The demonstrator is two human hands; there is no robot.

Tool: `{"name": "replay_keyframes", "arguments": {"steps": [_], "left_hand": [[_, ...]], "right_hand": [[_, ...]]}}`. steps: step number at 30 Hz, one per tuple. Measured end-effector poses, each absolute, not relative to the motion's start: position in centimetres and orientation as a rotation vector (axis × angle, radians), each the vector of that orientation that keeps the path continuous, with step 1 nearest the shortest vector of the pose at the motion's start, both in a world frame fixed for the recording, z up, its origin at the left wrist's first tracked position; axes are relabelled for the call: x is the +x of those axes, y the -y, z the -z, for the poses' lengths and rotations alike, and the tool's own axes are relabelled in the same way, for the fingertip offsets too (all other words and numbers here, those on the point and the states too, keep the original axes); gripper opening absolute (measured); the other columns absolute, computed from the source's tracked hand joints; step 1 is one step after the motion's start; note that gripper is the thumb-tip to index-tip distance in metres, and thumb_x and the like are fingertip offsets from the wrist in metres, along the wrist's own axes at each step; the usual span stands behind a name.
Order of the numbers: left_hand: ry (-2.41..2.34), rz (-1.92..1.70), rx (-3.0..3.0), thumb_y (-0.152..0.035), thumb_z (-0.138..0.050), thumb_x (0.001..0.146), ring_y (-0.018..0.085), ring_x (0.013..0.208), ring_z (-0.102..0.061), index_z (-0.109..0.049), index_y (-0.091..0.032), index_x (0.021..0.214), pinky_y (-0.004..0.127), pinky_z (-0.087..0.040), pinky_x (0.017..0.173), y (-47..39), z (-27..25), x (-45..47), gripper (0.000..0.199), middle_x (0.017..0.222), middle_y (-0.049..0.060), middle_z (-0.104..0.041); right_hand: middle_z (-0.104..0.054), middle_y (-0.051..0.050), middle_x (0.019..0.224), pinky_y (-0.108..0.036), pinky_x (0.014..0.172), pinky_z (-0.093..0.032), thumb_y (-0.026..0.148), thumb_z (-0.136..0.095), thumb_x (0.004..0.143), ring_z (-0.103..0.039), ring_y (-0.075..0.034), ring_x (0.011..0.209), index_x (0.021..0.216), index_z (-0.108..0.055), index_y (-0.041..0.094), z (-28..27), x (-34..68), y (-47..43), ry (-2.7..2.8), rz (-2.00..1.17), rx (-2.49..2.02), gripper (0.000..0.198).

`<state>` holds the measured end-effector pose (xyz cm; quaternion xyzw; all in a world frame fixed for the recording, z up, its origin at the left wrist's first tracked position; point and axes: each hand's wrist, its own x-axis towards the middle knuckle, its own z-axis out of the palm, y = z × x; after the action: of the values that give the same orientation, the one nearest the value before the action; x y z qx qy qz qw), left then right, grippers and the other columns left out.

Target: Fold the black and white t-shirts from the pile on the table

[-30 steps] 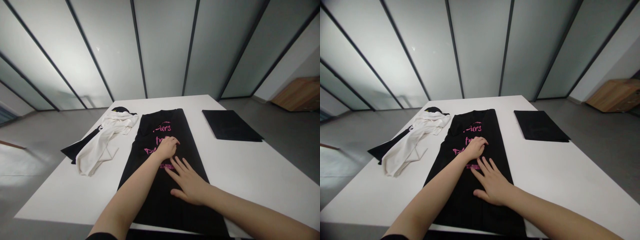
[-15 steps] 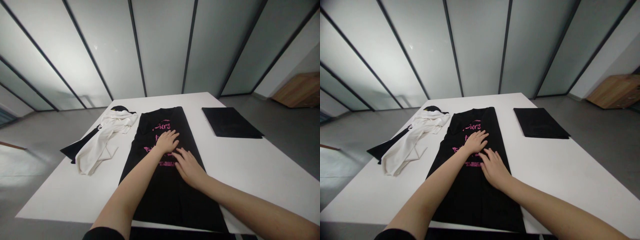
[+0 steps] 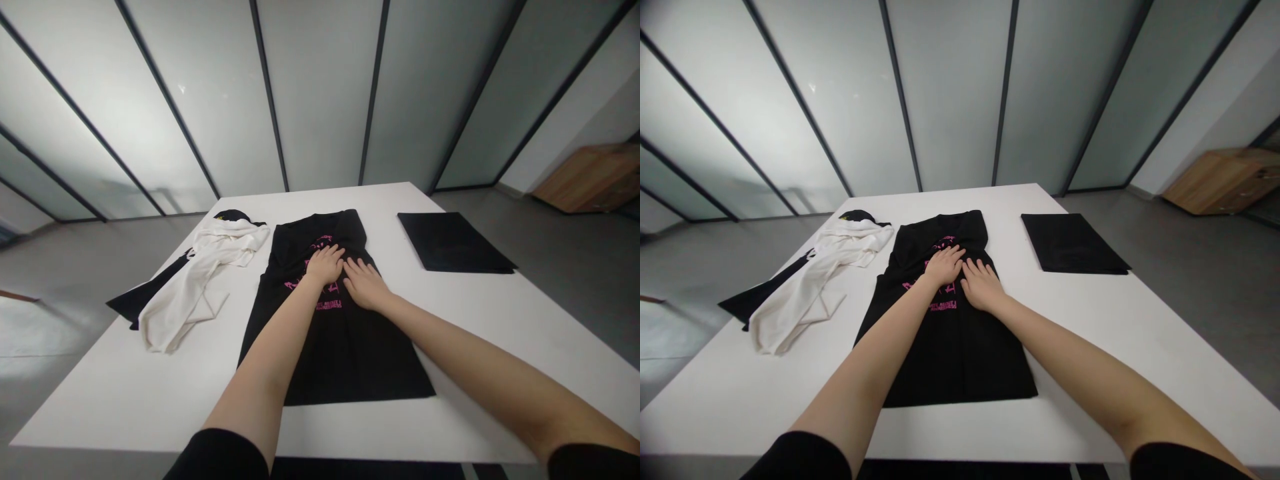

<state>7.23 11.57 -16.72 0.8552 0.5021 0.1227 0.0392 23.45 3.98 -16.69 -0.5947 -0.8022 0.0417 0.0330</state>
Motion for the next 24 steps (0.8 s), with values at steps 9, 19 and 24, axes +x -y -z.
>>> {"name": "replay_keyframes", "arguments": {"steps": [9,19,24], "left_hand": [[-1.569,-0.356,2.619,-0.036,-0.038,0.111,0.027,0.159,-0.042,-0.053,-0.026,0.161,0.048,-0.032,0.131,-12.7,16.7,6.8,0.054,0.171,0.005,-0.047],[-1.566,-0.359,2.663,-0.038,-0.042,0.11,0.028,0.158,-0.042,-0.054,-0.026,0.161,0.05,-0.03,0.132,-11.7,16.4,7.2,0.053,0.171,0.007,-0.047],[-1.569,-0.371,2.656,-0.041,-0.043,0.11,0.033,0.159,-0.041,-0.053,-0.027,0.161,0.057,-0.028,0.132,-10.3,16.7,7.1,0.055,0.172,0.009,-0.045]], "right_hand": [[-0.029,-0.018,0.178,-0.06,0.132,-0.023,0.051,-0.035,0.109,-0.025,-0.04,0.165,0.172,-0.035,0.009,16.7,23.4,-3.9,2.548,-0.043,-1.718,0.076],[-0.027,-0.019,0.178,-0.064,0.132,-0.021,0.053,-0.054,0.106,-0.023,-0.043,0.165,0.171,-0.04,0.018,16.7,24.0,8.3,2.67,-0.103,-1.353,0.074],[-0.019,-0.014,0.181,-0.069,0.131,-0.017,0.056,-0.059,0.106,-0.015,-0.043,0.167,0.173,-0.035,0.034,15.1,24.3,11.8,2.732,-0.353,-1.29,0.075]]}}
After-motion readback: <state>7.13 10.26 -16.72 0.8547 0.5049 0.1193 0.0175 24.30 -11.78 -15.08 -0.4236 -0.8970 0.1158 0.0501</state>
